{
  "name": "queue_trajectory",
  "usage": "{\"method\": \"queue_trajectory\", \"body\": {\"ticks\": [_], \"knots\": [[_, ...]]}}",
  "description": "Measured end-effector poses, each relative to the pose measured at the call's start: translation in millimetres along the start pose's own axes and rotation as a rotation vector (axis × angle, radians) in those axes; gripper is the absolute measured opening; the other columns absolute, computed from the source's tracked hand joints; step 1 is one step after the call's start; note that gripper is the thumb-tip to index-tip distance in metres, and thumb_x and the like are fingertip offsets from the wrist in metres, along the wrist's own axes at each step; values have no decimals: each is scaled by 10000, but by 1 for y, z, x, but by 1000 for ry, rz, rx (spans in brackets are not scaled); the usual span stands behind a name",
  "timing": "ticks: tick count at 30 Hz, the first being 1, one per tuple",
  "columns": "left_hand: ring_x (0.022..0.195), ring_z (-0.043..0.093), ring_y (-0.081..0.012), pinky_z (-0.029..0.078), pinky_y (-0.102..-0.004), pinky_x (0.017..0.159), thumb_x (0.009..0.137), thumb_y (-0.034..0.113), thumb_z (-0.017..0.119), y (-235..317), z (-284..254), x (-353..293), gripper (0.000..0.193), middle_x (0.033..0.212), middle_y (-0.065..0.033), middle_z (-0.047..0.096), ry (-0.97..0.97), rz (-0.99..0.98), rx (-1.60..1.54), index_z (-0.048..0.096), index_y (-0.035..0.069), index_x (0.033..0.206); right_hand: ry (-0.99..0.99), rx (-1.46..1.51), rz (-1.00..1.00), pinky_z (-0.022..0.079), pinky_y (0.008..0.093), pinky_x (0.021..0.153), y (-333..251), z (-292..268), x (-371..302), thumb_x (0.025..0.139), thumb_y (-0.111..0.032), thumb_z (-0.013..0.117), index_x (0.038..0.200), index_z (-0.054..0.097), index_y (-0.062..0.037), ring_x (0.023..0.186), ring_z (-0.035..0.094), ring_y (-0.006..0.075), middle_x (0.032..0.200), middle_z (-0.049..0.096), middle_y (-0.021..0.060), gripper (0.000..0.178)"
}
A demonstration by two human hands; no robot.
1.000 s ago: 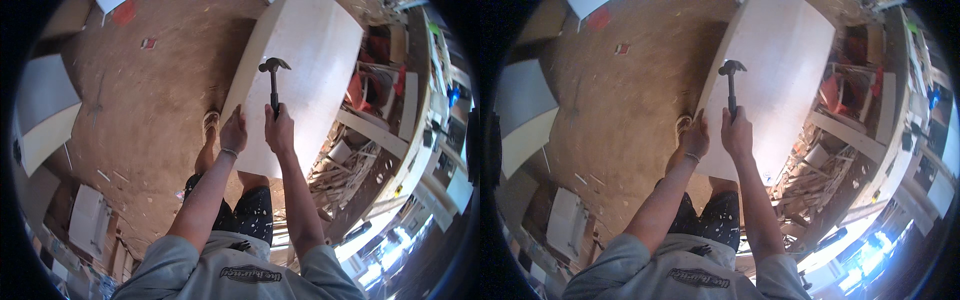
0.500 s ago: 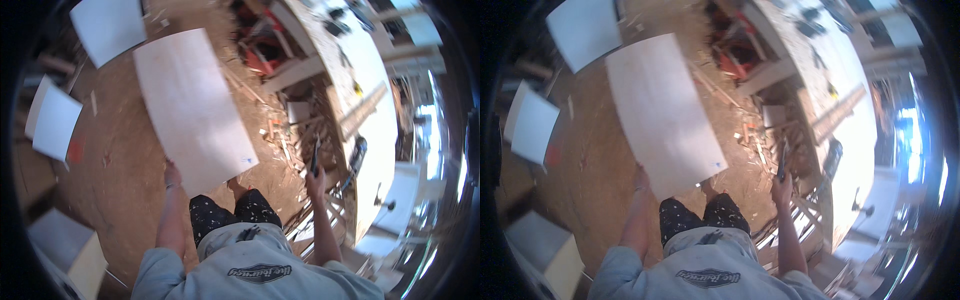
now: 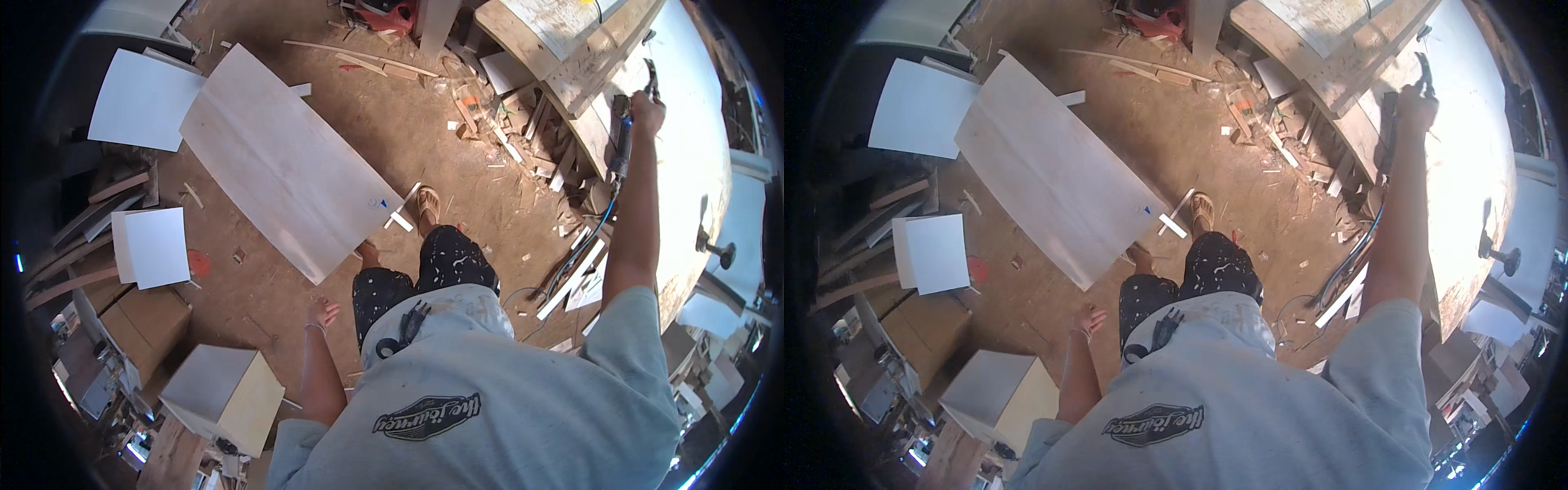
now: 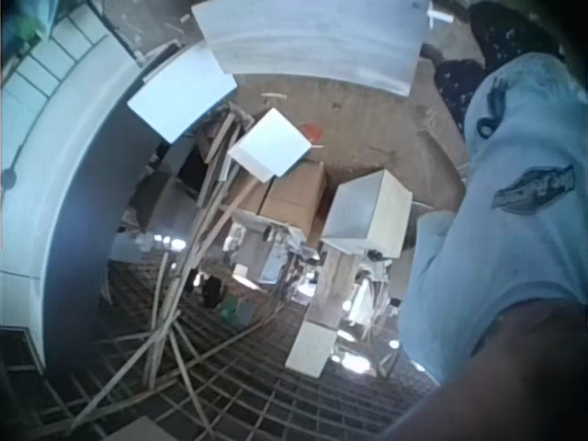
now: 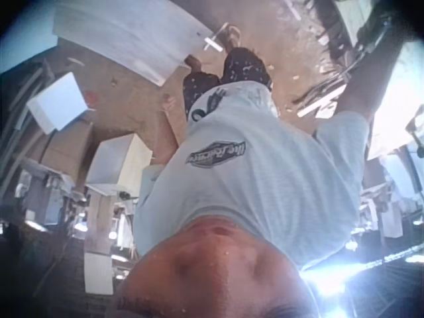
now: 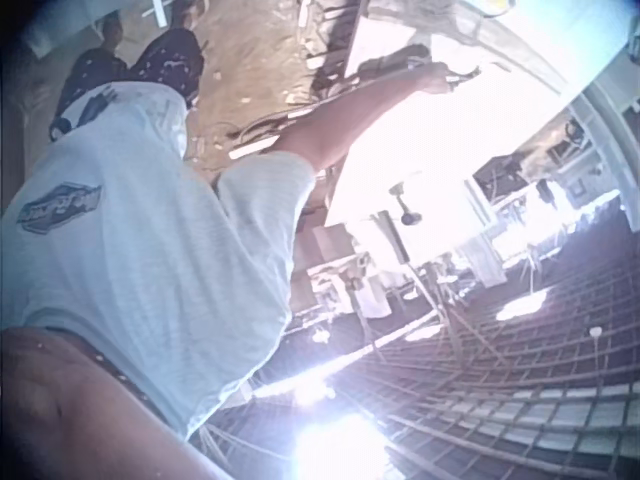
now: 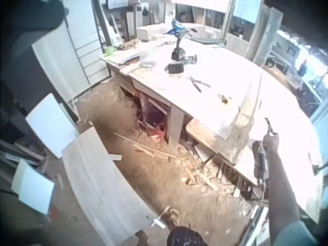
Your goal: The person assembles a wooden box by positioning a plywood panel onto a rectangular wooden frame and securing it with a pneumatic nail gun and a hammer.
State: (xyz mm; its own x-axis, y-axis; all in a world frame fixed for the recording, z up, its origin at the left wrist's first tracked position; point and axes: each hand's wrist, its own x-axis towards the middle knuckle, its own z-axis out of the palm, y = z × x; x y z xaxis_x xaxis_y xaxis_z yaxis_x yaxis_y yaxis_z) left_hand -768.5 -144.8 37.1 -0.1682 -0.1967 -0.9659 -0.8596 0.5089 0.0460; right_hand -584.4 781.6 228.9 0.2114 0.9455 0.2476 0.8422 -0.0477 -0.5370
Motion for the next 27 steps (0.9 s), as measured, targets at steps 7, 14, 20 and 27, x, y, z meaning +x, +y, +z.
{"method": "queue_trajectory", "body": {"ticks": [7, 14, 20, 27], "knots": [[974, 691, -195, 531, -294, 788, 1021, 329, 418, -3, 56, -56, 400, 1113, -127, 714, -17, 37, 106, 520, 67, 1306, -247, -295, 63, 517, 316, 716, 68, -60, 83, 763, -248, 678, 1017, 697, -77, 774, 674, 173, 819, 709, 71, 307], [813, 695, -157, 515, -256, 669, 1013, 331, 525, 104, 82, -82, 397, 929, -107, 734, -3, 435, 447, 595, -3, 1217, -169, -338, -372, 485, 468, 914, 66, -73, 18, 898, -406, 548, 1123, 669, -89, 1055, 636, 411, 1128, 687, 178, 408], [929, 696, -183, 516, -263, 774, 1005, 324, 556, 169, 117, -129, 430, 1009, -119, 725, -38, 692, 341, 563, 8, 1297, -340, -239, -217, 491, 498, 940, 74, -4, -55, 874, -442, 644, 1302, 408, 82, 1090, 605, 484, 1120, 634, 338, 716], [992, 688, -197, 524, -286, 787, 996, 295, 569, 150, 49, -107, 424, 1057, -132, 714, -45, 645, 478, 548, 24, 1322, -248, -102, -218, 503, 484, 894, 87, -75, -86, 807, -439, 708, 1328, 444, -11, 1042, 640, 464, 1083, 661, 314, 724]]}}
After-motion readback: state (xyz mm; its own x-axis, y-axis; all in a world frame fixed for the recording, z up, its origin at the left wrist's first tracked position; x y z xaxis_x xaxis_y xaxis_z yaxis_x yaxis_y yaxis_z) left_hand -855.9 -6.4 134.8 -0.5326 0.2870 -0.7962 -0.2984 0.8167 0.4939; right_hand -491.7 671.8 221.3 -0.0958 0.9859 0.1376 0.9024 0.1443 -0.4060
